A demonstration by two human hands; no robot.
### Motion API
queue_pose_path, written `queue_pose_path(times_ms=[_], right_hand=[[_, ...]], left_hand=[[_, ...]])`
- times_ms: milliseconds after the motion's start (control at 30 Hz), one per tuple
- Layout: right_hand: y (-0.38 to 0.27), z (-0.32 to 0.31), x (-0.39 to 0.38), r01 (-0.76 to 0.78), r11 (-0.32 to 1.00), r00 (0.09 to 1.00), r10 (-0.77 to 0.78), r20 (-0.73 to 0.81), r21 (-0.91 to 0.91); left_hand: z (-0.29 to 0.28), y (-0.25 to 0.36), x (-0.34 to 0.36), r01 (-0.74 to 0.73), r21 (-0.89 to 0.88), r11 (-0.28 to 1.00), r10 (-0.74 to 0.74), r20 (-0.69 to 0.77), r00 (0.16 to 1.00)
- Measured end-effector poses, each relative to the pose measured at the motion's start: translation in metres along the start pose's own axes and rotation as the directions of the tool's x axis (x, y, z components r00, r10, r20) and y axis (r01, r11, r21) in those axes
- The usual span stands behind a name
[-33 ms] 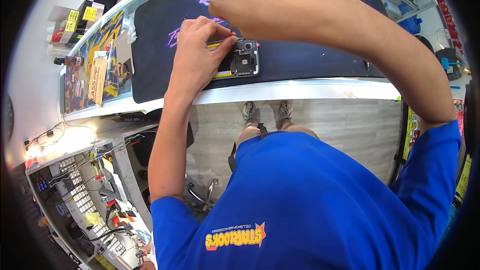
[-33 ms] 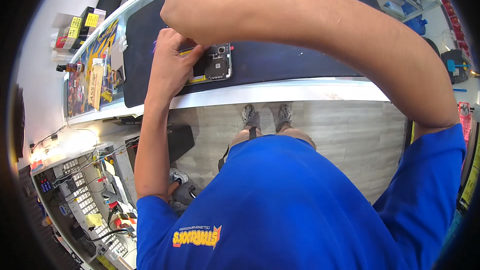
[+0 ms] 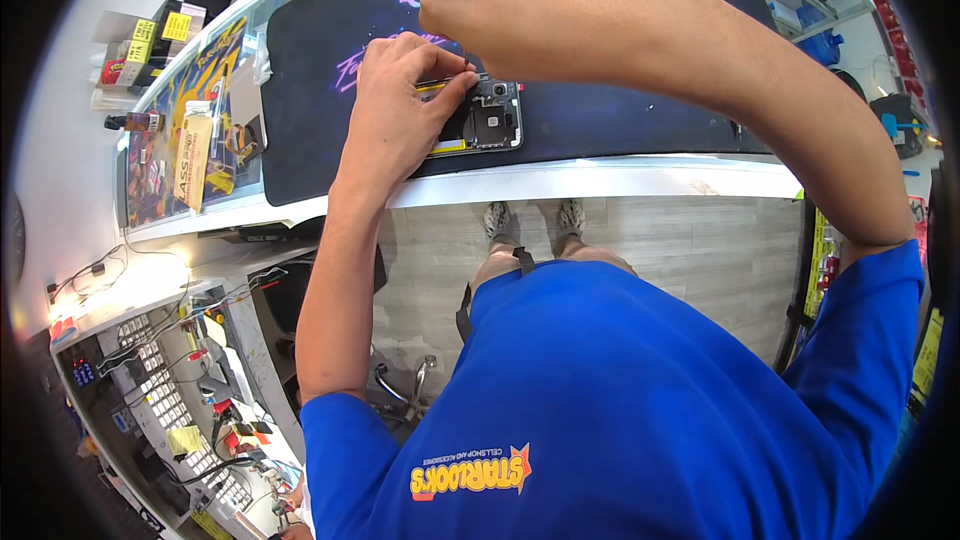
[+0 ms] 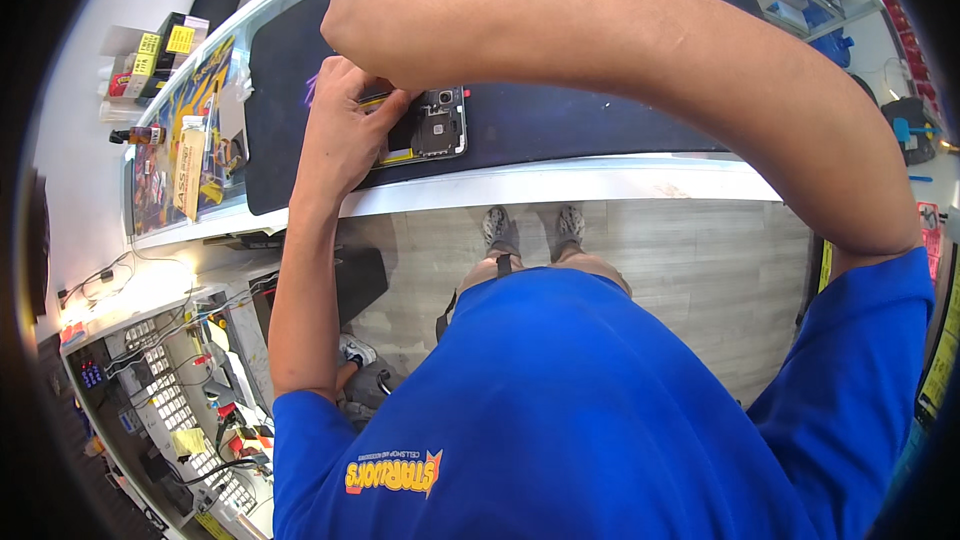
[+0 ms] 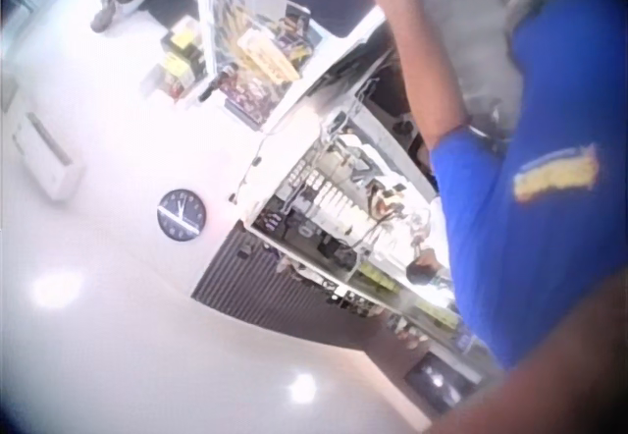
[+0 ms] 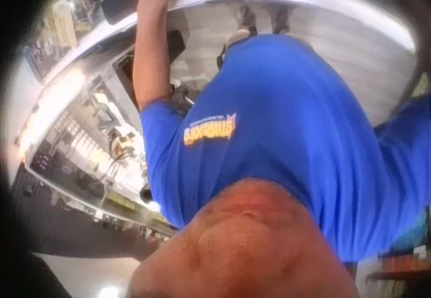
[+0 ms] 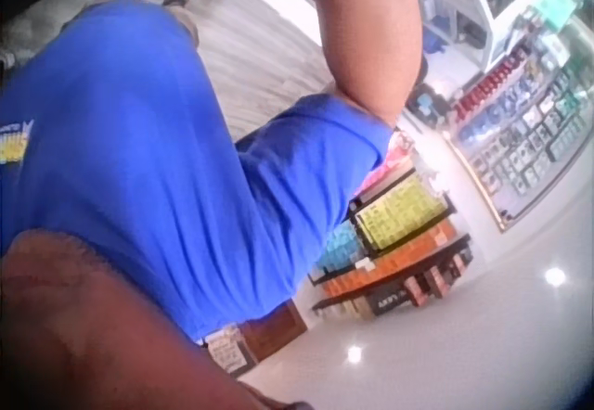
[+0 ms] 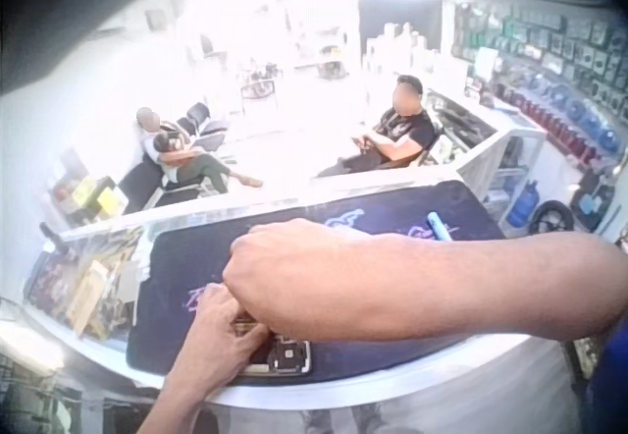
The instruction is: The person disassembles a smartphone by removing screws and prying open the back cover. They then manipulate internal components, including the battery and camera module, using a screwdriver and a plastic pry tool. The person reassembles the phone and tests the screen functionality.
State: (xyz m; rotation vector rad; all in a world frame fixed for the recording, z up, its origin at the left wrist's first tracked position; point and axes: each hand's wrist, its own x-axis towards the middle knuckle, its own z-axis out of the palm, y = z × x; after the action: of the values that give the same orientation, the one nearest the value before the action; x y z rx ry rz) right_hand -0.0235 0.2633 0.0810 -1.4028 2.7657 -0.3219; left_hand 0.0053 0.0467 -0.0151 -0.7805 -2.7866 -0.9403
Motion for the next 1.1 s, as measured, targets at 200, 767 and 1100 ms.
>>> queue_pose_path(times_ms=[200,767,1100], right_hand=[[-0.016,-0.025,0.006,-0.013,1.000,0.987,0.011,0.158,0.009],[-0.054,-0.054,0.013,-0.187,0.979,0.936,0.203,0.286,-0.084],[-0.036,-0.039,-0.003,-0.251,0.963,0.965,0.257,0.054,-0.100]], left_hand=[[-0.001,-0.021,-0.008,-0.093,-0.093,0.991,0.097,0.038,0.995],[0.004,-0.034,-0.009,-0.158,-0.105,0.982,0.159,-0.001,0.987],[-0.005,-0.023,-0.009,-0.111,-0.186,0.976,0.093,-0.100,0.991]])
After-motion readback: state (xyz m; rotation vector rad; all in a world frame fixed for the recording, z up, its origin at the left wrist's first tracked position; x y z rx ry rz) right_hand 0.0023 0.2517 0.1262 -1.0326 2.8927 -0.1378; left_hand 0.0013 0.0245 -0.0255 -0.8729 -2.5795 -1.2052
